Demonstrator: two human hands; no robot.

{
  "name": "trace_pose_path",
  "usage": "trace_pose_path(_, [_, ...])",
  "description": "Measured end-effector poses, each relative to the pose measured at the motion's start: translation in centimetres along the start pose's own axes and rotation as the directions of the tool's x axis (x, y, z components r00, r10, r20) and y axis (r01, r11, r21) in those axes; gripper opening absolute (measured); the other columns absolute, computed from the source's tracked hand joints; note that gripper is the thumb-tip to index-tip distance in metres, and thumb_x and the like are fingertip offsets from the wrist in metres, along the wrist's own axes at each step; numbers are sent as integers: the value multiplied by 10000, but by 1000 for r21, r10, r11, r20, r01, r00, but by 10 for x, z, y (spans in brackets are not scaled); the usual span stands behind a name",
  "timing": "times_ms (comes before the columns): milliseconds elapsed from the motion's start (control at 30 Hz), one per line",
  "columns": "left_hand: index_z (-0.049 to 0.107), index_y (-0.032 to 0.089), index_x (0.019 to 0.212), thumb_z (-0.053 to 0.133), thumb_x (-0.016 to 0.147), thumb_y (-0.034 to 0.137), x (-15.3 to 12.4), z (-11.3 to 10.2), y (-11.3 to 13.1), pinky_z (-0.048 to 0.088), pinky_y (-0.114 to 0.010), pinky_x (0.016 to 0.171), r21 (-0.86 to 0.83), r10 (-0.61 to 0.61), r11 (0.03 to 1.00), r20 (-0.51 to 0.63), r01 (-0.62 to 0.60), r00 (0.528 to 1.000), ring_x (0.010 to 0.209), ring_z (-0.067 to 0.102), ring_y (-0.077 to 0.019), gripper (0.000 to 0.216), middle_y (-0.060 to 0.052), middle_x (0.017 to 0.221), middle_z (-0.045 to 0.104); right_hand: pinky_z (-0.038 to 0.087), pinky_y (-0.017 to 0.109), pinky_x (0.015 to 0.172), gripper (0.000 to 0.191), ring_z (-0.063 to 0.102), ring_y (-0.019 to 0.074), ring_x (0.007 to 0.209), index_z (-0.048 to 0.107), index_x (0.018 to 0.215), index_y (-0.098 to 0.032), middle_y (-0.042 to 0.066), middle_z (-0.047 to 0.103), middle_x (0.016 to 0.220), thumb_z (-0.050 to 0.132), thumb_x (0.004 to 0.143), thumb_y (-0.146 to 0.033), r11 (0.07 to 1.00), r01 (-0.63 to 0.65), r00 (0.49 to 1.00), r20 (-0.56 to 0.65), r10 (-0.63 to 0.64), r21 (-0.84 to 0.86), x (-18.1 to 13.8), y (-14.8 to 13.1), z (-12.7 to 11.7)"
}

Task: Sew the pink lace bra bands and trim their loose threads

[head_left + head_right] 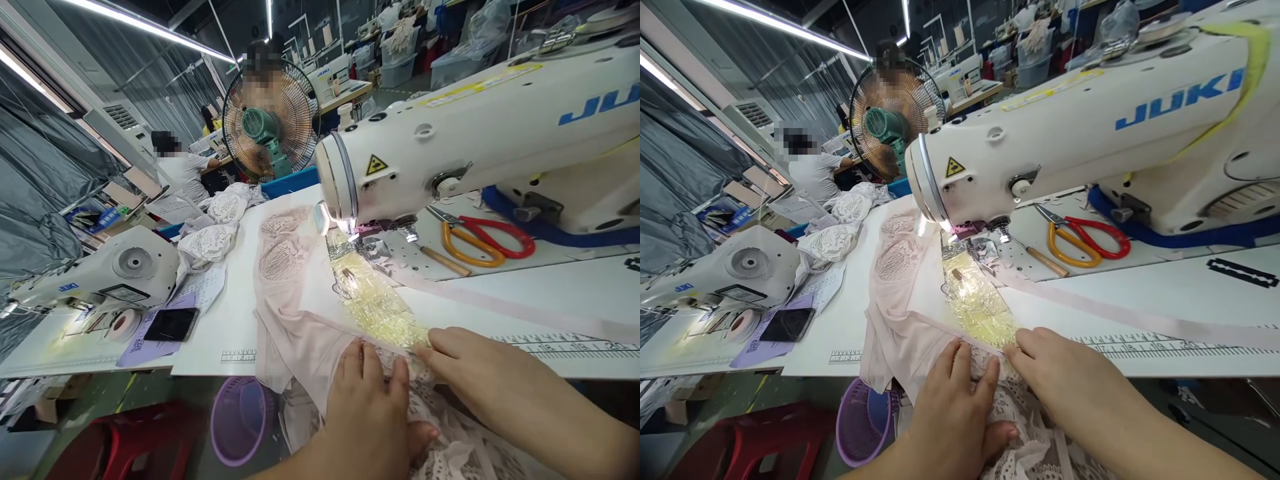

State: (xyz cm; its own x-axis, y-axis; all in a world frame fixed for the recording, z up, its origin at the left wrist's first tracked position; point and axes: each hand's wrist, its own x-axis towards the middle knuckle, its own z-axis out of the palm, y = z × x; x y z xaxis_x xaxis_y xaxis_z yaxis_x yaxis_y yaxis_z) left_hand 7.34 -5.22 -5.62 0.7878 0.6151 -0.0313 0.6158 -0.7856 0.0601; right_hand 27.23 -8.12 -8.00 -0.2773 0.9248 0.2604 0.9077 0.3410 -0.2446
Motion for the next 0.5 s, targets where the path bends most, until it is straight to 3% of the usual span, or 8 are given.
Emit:
trace_pose_path(233, [525,146,1367,508,848,662,3,0,1,465,-570,1002,4,4,1000,4,-4,1000,1281,475,-430,732,-236,1394,508,283,323,503,273,509,216,595,630,816,-229,37,526,686,459,761,-23,996,-81,993,-81,83,31,-9,2,0])
trace_pose_path(367, [531,100,1348,475,856,681,4,3,4,463,-575,1006,51,45,998,-36,-43,998,1258,505,-419,764,-242,1356,543,284,311,535,256,519,204,667,626,848,-236,24,539,744,477,793,-35,992,-95,994,-50,99,89,-2,-4,8])
trace_pose_path(500, [541,145,1344,526,805,712,6,-1,7,501,-589,953,78,42,996,-58,-37,997,1219,532,-446,783,-225,1338,564,254,293,535,195,516,204,669,632,870,-227,16,540,750,539,821,-64,988,-99,995,5,99,121,4,-7,11])
